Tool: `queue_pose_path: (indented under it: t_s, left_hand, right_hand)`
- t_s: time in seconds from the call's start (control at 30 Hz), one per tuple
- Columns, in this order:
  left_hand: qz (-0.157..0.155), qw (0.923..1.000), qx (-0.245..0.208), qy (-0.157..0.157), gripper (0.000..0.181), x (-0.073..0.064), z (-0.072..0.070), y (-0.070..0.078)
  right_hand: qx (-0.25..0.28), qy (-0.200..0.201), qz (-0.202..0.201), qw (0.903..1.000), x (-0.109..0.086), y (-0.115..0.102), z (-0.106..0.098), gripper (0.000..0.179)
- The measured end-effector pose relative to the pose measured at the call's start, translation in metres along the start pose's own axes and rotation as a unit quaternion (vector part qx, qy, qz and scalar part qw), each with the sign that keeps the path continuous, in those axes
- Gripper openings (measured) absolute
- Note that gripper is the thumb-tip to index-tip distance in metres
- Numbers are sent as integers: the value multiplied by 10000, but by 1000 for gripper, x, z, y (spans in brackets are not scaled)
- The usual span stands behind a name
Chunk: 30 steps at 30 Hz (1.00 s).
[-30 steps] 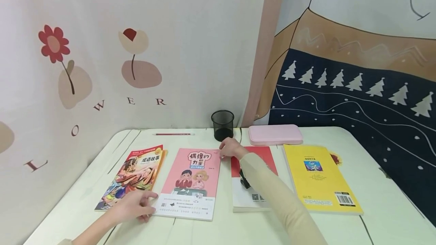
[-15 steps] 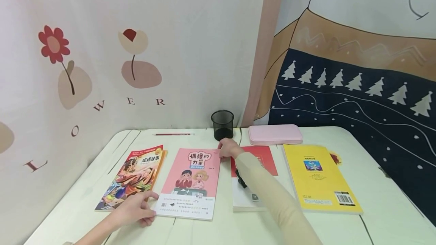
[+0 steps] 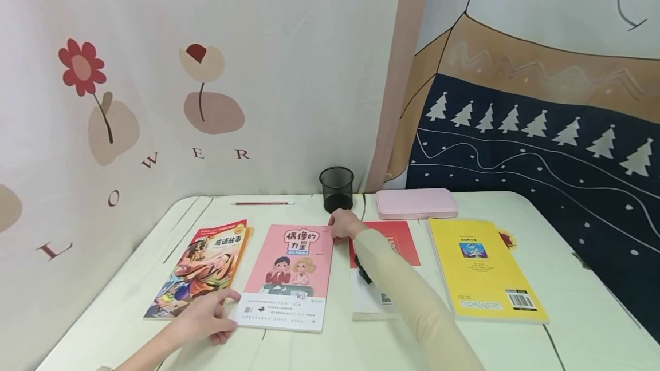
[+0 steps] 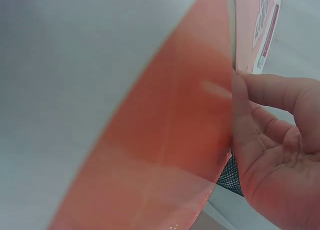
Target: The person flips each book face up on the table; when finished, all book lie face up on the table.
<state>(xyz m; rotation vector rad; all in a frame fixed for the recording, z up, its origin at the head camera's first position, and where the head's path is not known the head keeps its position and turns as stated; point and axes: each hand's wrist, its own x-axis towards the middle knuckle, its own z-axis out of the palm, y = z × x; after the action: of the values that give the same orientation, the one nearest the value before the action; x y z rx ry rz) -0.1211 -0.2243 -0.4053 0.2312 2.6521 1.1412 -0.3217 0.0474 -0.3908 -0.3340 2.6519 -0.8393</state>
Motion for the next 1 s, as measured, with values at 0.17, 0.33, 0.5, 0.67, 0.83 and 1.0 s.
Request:
queue_pose_path:
  t_s: [0.17,0.33,0.5,0.67,0.83,1.0]
  left_hand:
    - [-33,9999,134,66,43,0,1,3]
    - [-47,9996,266,76,42,1,2,4]
    - [-178,9994,296,74,43,2,3,5]
    - [-290,9992,285,34,45,1,2,8]
    - [-412,9978,419,323,50,2,-1,19]
    - [-188,9974,261,639,53,7,-5,35]
  right_hand:
    - [-431,172,-234,9986,1,-4,-1,20]
    - [-754,282,-447,9958,3,-8,0,24]
    - [-613,124,-493,9968,5,-7,2,30]
    - [-252,-50,-403,9989,4,-3,0,36]
    - [17,-126,-380,9992,-4,-4,-9,40]
    - [125,-66,-526,9985,-14,-4,-23,39]
